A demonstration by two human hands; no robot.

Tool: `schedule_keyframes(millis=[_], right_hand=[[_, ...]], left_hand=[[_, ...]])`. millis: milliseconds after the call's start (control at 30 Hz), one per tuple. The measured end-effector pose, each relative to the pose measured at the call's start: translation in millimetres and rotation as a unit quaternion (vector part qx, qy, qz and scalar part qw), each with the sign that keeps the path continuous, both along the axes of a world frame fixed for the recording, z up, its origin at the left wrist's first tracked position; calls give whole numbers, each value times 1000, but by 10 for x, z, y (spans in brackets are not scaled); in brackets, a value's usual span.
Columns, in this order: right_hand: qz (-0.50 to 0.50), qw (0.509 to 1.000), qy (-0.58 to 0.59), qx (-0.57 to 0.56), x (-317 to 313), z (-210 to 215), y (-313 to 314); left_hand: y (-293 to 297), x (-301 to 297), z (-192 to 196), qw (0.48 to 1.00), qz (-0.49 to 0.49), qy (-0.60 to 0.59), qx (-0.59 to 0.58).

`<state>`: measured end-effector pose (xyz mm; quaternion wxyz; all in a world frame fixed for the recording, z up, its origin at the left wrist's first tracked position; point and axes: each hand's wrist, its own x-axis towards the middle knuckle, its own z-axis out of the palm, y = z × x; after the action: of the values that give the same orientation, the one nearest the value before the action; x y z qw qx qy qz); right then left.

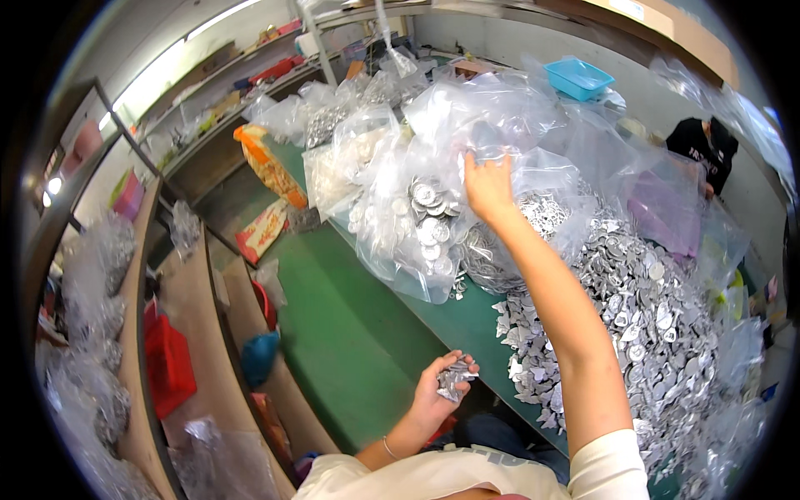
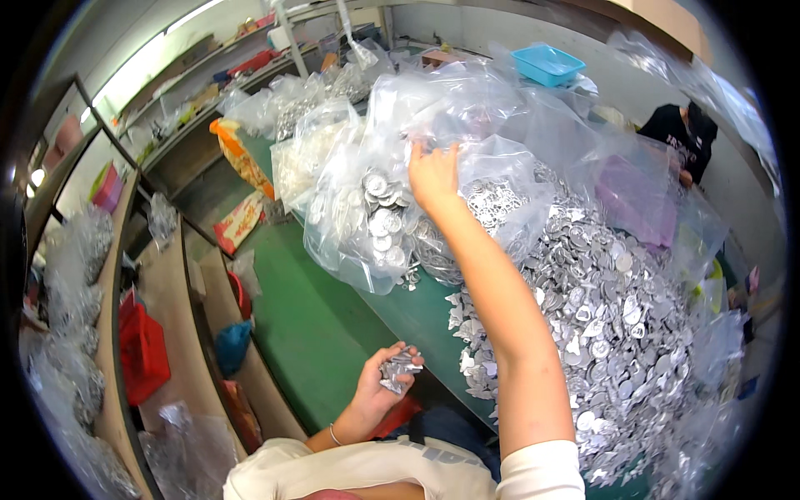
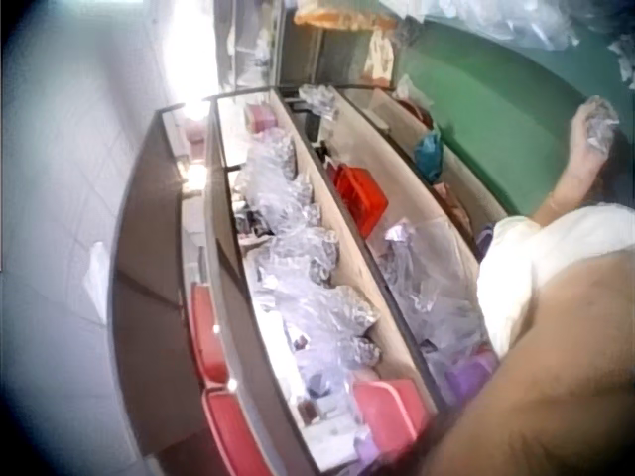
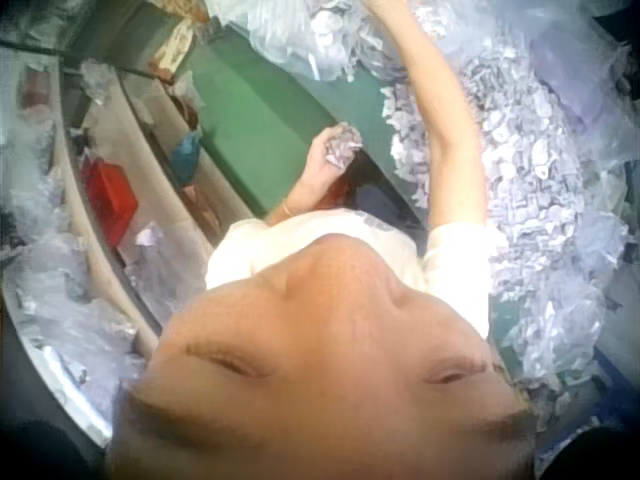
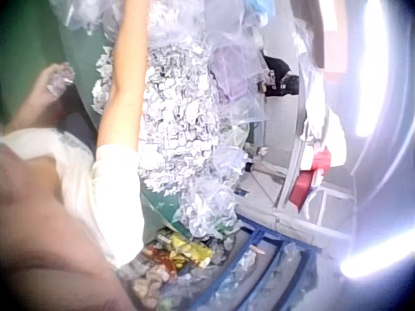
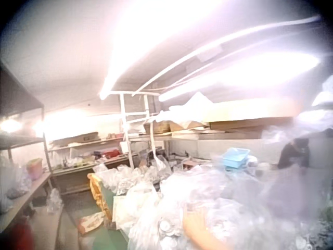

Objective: The person sorts small silver-colored decorative metal parts from a large pile on a table into plastic bags by hand.

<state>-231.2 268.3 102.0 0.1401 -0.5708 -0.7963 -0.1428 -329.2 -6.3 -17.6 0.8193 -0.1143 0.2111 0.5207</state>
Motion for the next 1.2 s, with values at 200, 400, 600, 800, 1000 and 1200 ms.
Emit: schedule_keyframes(millis=[200, 400, 600, 800, 1000, 1200], right_hand=[[176, 978, 33, 103, -32, -326, -182], [226, 964, 114, 78, -140, -272, -464], [234, 961, 134, 55, -167, -302, -527], [20, 976, 75, 204, 68, -60, -586], [-20, 996, 90, -12, 914, -109, -852], [73, 984, 165, -10, 1226, -393, -1080]], left_hand=[[-79, -57, -3, 1000, -21, 13, -2], [-68, -2, -34, 999, -35, 7, 9], [-75, 24, -95, 999, -30, 17, 10], [-97, -8, -87, 999, -26, 27, 8], [-67, 13, -121, 999, -41, 32, 13], [-26, 86, -146, 998, -58, 26, 25]])
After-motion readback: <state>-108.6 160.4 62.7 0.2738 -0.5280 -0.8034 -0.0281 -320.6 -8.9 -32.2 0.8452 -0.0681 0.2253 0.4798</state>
